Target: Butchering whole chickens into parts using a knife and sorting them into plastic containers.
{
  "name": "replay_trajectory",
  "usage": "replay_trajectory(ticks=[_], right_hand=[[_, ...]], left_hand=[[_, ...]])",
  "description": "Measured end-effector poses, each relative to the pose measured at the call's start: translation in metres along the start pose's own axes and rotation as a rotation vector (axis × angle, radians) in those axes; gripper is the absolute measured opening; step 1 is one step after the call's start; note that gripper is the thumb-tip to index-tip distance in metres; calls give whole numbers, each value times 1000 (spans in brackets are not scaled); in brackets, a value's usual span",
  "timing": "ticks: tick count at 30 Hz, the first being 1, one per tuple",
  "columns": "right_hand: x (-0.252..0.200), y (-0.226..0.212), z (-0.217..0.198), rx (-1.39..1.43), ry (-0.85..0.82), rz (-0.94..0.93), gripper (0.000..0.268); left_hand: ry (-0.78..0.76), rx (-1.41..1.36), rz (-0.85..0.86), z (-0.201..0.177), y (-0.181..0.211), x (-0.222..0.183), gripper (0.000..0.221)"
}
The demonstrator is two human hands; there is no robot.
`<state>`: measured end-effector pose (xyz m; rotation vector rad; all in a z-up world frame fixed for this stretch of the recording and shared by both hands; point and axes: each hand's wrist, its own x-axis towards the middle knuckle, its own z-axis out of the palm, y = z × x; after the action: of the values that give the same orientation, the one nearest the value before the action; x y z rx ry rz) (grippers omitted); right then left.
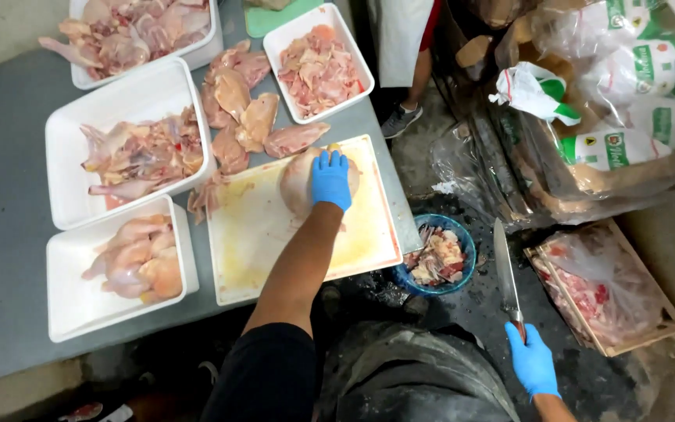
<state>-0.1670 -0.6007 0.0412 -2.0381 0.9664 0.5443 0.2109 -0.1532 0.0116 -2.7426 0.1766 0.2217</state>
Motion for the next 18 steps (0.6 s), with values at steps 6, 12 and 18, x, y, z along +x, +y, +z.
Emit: replay_trajectory(ticks=[6,12,18], right_hand=[[-37,18,16,-51,12,160,46],[-64,74,64,-75,215,296,50],[-118,-4,82,56,67,344,47]], left_hand=[[-112,204,-31,-35,12,17,45],[-615,-36,-116,-70,-42,4,61],[117,-856,-230,12,-139,-116,82]])
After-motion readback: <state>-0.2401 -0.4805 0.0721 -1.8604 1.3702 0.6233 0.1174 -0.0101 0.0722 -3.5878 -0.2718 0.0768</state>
